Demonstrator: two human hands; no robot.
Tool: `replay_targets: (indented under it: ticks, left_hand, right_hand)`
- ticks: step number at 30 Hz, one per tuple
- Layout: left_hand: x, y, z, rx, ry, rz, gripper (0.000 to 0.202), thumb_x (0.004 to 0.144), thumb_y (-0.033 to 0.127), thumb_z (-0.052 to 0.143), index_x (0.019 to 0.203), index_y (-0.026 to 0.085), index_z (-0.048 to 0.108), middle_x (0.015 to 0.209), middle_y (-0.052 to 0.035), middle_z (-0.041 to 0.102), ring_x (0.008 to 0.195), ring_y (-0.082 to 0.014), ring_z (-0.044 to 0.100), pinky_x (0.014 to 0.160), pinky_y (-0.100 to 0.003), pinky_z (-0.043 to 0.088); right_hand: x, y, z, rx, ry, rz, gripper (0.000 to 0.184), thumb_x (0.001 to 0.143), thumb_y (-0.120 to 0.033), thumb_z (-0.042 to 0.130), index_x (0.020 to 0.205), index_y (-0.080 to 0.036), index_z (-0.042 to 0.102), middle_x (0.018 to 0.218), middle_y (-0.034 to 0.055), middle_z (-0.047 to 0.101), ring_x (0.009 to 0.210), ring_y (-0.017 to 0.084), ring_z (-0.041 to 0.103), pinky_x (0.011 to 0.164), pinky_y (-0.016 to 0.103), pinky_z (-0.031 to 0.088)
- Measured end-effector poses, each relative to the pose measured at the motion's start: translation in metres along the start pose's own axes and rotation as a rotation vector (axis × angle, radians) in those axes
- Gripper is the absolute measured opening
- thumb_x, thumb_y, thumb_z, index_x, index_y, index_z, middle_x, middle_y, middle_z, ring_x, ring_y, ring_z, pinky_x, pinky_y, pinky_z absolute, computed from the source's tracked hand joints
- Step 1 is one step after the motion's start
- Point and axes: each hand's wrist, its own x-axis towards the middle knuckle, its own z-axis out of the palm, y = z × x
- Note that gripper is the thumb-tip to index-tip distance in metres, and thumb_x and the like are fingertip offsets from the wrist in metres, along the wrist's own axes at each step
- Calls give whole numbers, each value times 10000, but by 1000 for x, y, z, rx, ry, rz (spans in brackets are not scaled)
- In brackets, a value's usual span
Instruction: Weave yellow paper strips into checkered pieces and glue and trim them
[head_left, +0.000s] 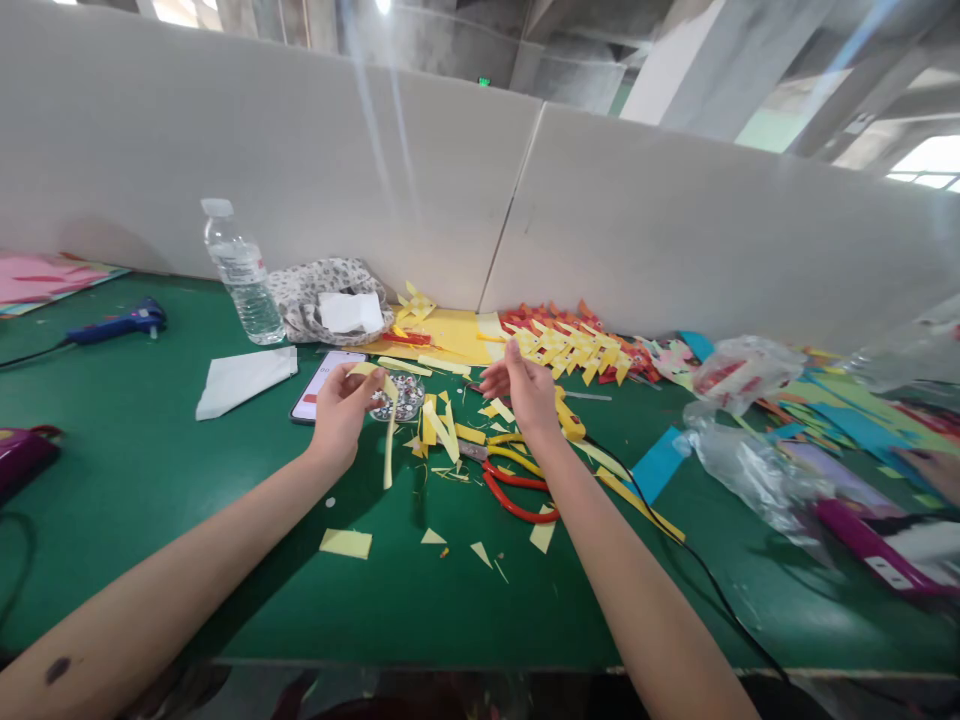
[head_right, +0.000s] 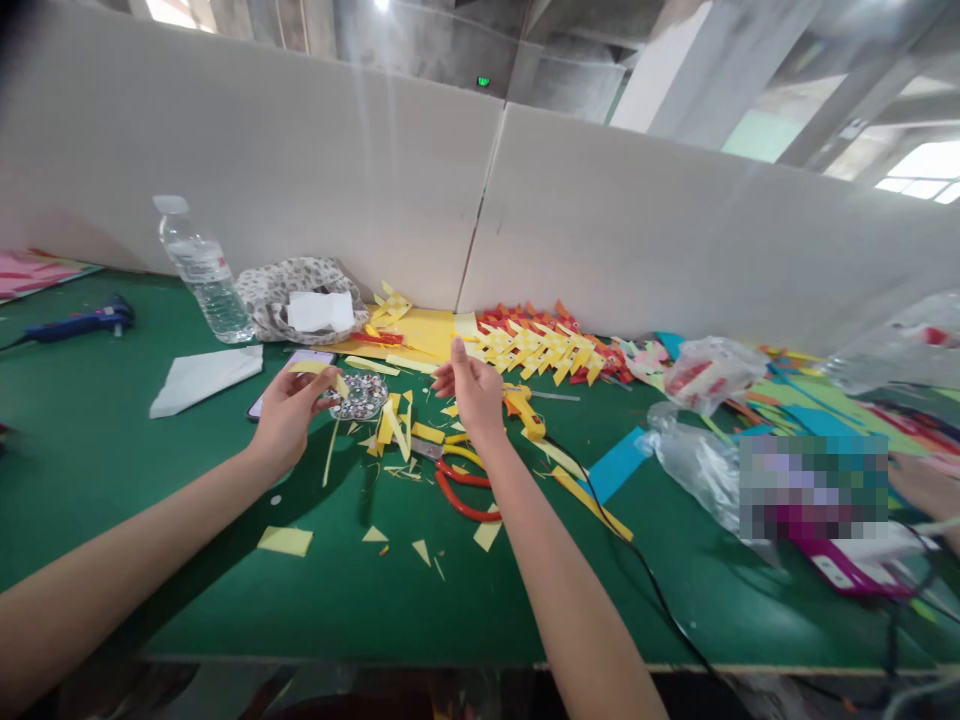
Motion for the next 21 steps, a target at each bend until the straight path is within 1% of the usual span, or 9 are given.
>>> replay_targets:
  ticks: [2,4,5,7,10,12,14,18,21]
  left_hand:
    - [1,0,0,-25,42,-25,299,610,355,733,747,178,535,756,12,601,704,-109,593,590,-201,486]
    - [0,-1,0,-38,25,-77,293,622,368,720,742,181,529,812,-2,627,740,-117,606,605,-207,494]
    - [0,-1,0,-42,4,-109,292,630,378,710,748,182,528,844,-11,640,751,-124,614,603,-213,498]
    - [-2,-2,1,-46,-35,-172,287,655,392,684,771,185,522,887,-29,655,755,-141,631,573,-224,503]
    - [-3,-2,3,-41,-63,-249,255,711,383,629,828,200,496,892,-38,662,714,-158,654,482,-205,480]
    - [-4,-3,3,-36,-83,-281,226,741,360,598,852,213,467,880,-31,668,663,-152,657,442,-191,463]
    - [-4,-4,3,-36,-106,-299,199,762,330,572,874,219,452,874,-27,674,612,-136,643,435,-201,475]
    - [-2,-8,1,-37,-117,-312,192,760,265,570,917,205,475,911,-48,681,595,-111,613,466,-214,499]
    - [-2,-11,0,-24,-147,-273,215,736,263,611,903,190,498,948,-61,678,668,-121,635,531,-218,507]
  right_hand:
    - [-1,0,-1,-166,-220,39,610,777,-688,327,602,-166,590,543,39,607,453,102,550,491,233,451]
    - [-4,-1,1,-429,-396,8,502,726,-655,474,595,-183,585,561,31,622,467,109,541,470,233,406]
    - [-7,-1,3,-556,-436,-25,439,685,-622,554,598,-193,583,579,25,632,485,118,544,466,235,385]
    - [-11,-1,8,-711,-501,-63,358,638,-564,628,614,-209,591,617,17,651,527,135,560,467,236,359]
    - [-13,1,13,-764,-604,-39,286,651,-504,629,620,-220,619,628,16,660,549,144,573,467,237,345]
    - [-12,2,13,-750,-609,-40,240,679,-444,613,603,-216,625,612,14,656,546,140,572,475,237,344]
    - [-10,3,11,-709,-560,-60,227,702,-400,592,586,-206,613,616,10,654,554,135,571,491,238,351]
    - [-4,8,8,-505,-411,-44,230,746,-391,538,650,-187,585,666,15,655,589,136,587,538,246,405]
    - [0,14,9,-310,-249,14,143,748,-314,536,766,-178,572,732,30,669,646,144,620,616,270,460]
